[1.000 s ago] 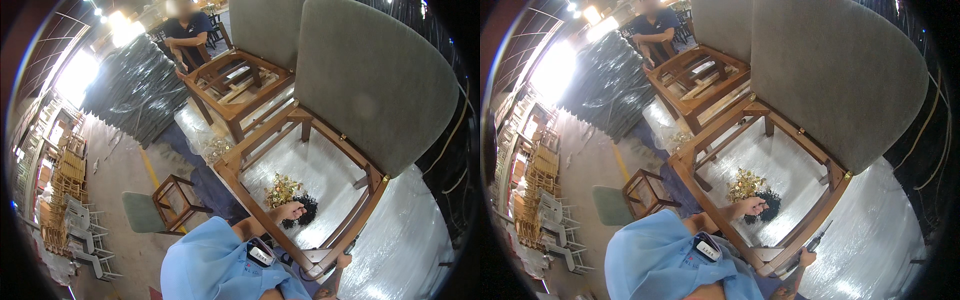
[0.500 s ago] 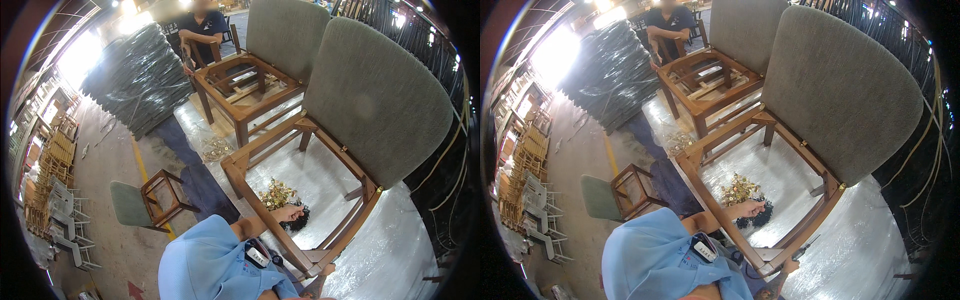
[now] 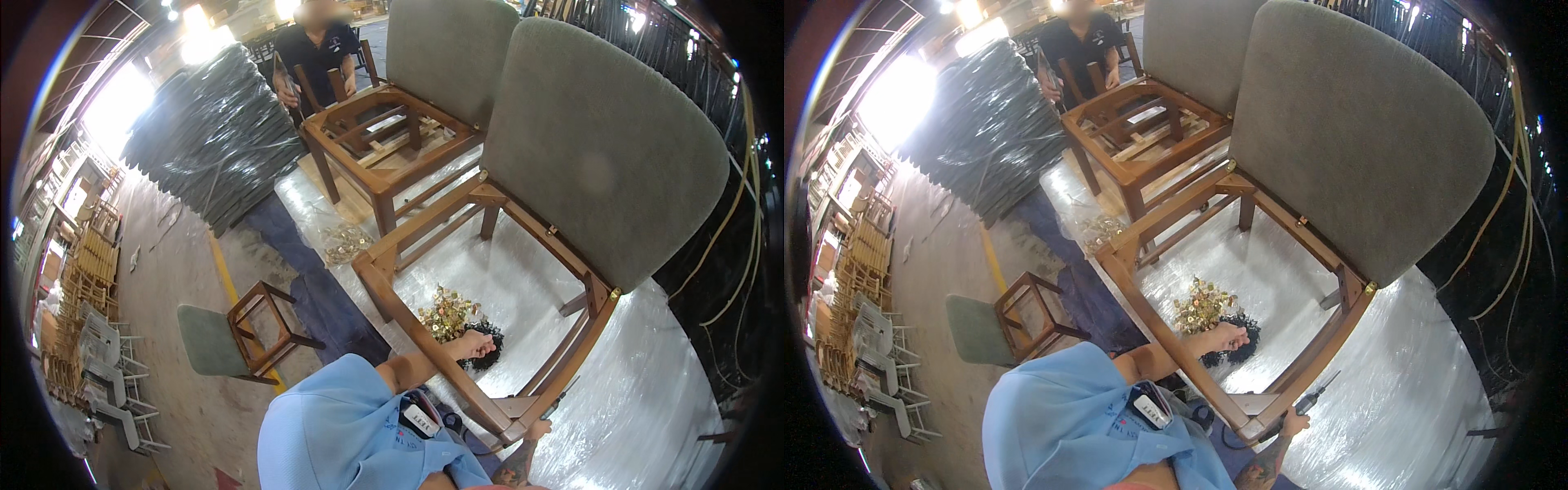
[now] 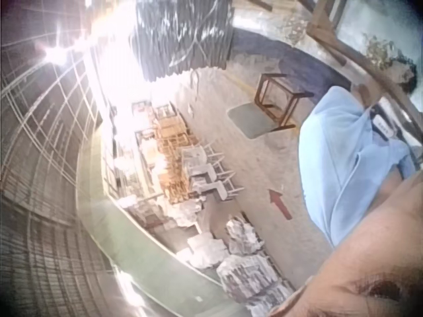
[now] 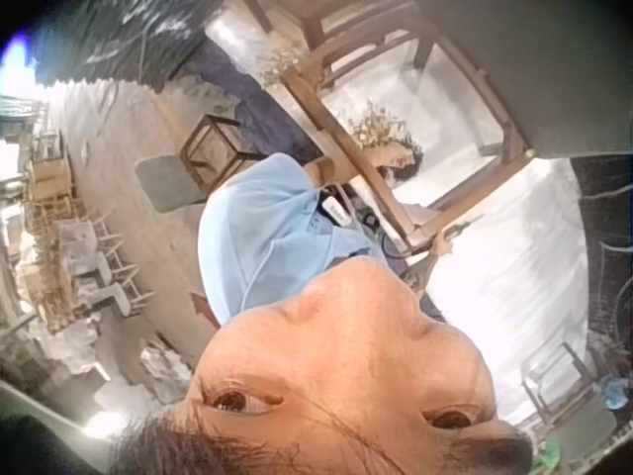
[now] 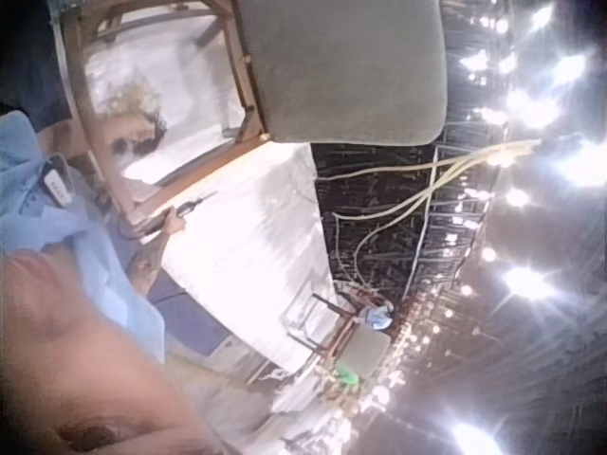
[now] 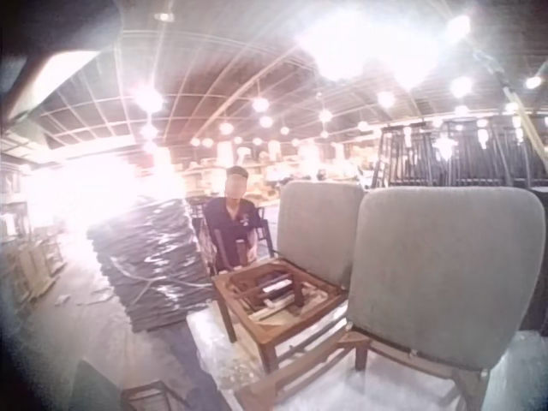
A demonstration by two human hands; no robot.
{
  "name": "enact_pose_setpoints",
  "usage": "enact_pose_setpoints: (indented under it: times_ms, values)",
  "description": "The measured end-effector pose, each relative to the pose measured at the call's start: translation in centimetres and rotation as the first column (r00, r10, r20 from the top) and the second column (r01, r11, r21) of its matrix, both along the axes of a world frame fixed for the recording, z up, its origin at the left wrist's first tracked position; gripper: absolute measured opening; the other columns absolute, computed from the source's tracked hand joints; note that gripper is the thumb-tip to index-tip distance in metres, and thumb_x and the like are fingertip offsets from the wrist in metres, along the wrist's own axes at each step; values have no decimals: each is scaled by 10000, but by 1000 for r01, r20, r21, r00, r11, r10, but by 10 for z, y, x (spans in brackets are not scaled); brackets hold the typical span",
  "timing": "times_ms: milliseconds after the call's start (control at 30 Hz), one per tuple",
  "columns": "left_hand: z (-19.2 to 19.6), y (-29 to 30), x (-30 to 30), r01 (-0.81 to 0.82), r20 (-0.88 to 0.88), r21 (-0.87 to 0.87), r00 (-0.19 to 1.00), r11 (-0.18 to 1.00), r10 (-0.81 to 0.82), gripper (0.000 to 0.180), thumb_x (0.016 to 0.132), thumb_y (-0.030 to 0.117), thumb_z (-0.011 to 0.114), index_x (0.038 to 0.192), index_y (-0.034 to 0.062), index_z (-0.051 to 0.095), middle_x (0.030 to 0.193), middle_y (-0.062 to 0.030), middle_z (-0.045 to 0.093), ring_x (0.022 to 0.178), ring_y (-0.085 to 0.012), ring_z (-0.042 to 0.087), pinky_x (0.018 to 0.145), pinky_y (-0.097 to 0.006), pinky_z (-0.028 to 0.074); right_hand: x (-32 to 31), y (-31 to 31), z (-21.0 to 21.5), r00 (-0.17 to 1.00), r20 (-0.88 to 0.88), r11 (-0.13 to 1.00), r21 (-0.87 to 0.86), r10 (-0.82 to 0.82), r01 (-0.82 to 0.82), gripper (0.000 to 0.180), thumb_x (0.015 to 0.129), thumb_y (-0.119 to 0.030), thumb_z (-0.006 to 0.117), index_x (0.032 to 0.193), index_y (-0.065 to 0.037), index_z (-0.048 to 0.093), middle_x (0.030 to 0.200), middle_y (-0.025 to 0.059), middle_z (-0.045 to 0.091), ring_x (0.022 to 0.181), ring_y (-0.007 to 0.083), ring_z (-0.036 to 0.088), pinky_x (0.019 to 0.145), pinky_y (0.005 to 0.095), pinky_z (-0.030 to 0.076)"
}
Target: The person assembles a wooden chair by attaching the seat cushion to the frame using a pneumatic drill. They position the cushion, insert screws, and tighten them at multiple points. The person then moves the completed chair aside and repeats the process on another chair.
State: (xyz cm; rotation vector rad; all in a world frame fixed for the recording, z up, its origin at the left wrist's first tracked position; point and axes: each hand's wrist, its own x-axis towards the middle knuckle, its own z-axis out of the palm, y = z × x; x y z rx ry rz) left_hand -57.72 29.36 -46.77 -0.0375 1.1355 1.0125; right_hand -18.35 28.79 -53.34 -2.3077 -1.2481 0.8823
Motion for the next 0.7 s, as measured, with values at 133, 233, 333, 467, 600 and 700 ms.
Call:
enact_pose_setpoints:
  times_ms: [133,233,333,467,600,700]
  values:
    - [9,8,3,30,-93,-52,995,998,-35,301,1016,333,469,860,83,532,687,-43,558,535,-129,479,426,-279,375,-1,-4,8,999,-26,999,14,-37,38,799,642,-358,788,1165,145,453,1161,311,440,933,419,610,818,479,529]
    - [31,3,5,97,-283,-16,954,995,-97,323,1019,358,444,853,92,519,640,-13,509,454,-131,406,383,-279,326,-6,-4,20,1000,-20,999,48,-23,24,718,632,-341,791,1094,133,512,1067,271,526,852,363,632,801,456,531]
    - [50,-9,-5,212,-129,126,972,969,-196,326,1027,365,448,848,100,509,590,31,412,424,-98,333,369,-257,259,-2,-5,39,997,-61,998,35,45,-43,586,641,-308,780,999,106,570,892,187,602,731,293,628,740,422,532]
    - [83,-34,-37,324,321,296,852,898,-413,302,1029,367,468,867,119,526,594,91,366,436,-53,292,376,-223,235,3,-29,67,812,-583,999,42,14,13,357,729,-236,709,920,43,594,729,95,596,623,203,587,585,355,500]
    - [149,-82,-50,273,201,197,929,942,-312,294,1039,356,451,883,121,537,592,85,379,441,-41,297,396,-211,235,-22,-67,123,174,-963,948,-151,-205,282,241,876,-262,583,874,-22,561,679,73,562,562,149,555,463,270,458]
    - [106,-128,-70,398,27,429,891,811,-452,306,1028,369,480,858,124,548,598,82,407,456,-35,318,402,-212,231,-48,-95,159,-67,-968,863,-245,-240,443,346,922,-334,526,917,11,545,719,93,576,551,164,550,444,244,471]
